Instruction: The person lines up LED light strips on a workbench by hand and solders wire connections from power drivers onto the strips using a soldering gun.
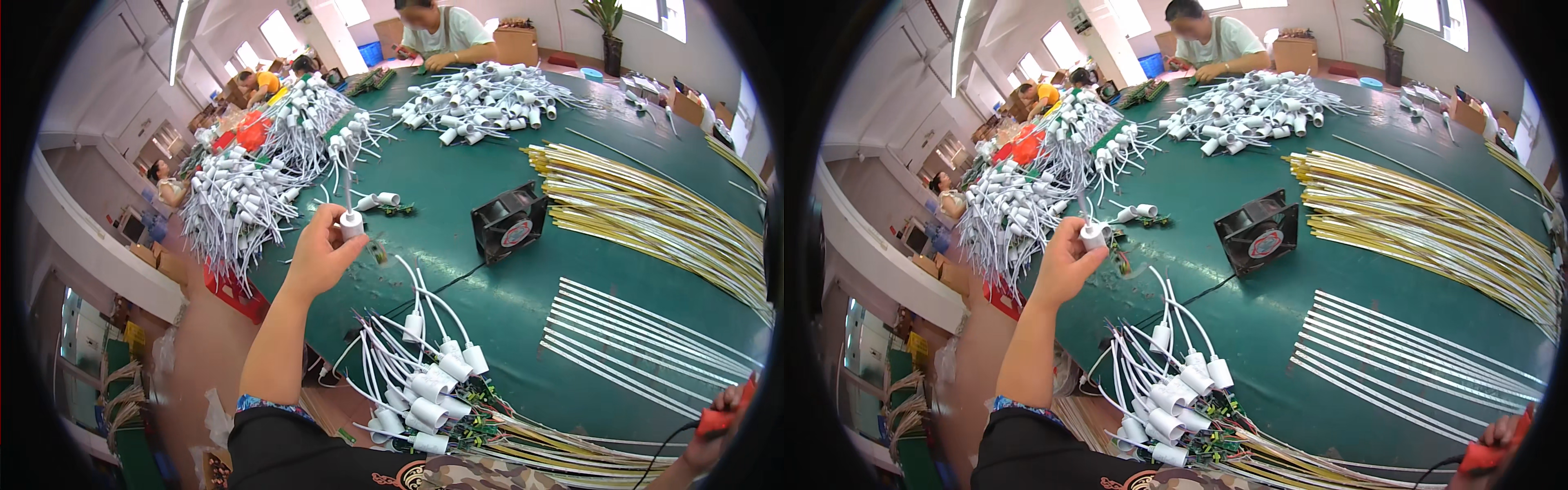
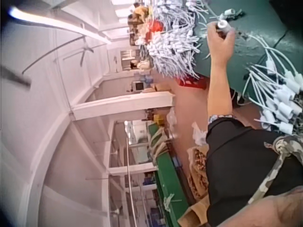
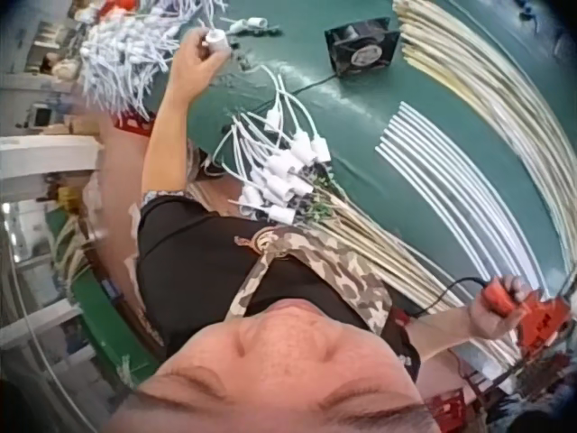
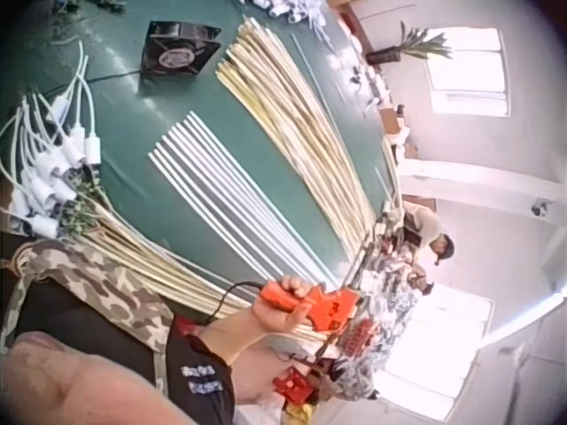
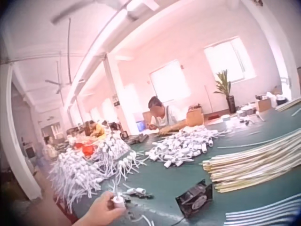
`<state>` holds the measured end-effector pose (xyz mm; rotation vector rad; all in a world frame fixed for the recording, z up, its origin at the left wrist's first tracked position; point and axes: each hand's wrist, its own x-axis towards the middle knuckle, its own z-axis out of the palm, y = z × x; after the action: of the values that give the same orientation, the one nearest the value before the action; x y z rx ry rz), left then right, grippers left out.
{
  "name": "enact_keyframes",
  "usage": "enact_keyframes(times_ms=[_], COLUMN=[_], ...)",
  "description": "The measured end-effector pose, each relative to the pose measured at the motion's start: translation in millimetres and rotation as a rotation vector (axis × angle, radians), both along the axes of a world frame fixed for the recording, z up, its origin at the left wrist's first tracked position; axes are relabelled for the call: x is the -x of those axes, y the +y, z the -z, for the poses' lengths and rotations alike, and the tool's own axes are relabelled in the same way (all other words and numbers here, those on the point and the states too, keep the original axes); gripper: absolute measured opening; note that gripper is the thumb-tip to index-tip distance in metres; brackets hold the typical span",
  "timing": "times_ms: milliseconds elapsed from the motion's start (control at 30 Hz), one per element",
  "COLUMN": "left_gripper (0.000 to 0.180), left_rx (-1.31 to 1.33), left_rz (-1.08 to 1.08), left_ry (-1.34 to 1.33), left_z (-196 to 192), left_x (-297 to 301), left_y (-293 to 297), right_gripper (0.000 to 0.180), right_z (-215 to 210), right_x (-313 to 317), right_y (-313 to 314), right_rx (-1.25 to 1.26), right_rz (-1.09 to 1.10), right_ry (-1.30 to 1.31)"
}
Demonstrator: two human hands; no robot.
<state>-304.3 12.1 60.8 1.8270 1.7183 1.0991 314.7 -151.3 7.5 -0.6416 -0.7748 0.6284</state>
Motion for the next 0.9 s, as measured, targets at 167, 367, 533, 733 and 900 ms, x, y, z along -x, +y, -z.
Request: enact_keyframes(times_ms=[167,367,533,733,900], left_gripper=[0.034,0.032,0.034,0.037,0.036], left_rx=[0.151,0.37,0.347,0.404,0.404], left_rz=[0.287,0.499,0.62,0.781,0.827], left_ry=[-0.903,-1.125,-0.999,-0.916,-0.786], left_z=[-21.4,-2.1,11.3,17.0,14.9], left_x=[-101.8,-194.7,-250.9,-281.2,-286.5], left_y=[-6.6,-15.1,-23.7,-35.1,-36.1], right_gripper=[0.066,0.055,0.057,0.057,0.053], right_z=[-3.8,-12.2,-18.7,-12.1,-3.3], right_x=[53.7,143.2,166.0,167.6,160.7], right_y=[2.1,31.8,34.0,44.2,51.9], right_rx=[0.193,0.408,0.466,0.377,0.334], right_rz=[-0.136,-0.433,-0.389,-0.153,-0.084], right_ry=[-0.081,-0.109,-0.285,-0.616,-0.751])
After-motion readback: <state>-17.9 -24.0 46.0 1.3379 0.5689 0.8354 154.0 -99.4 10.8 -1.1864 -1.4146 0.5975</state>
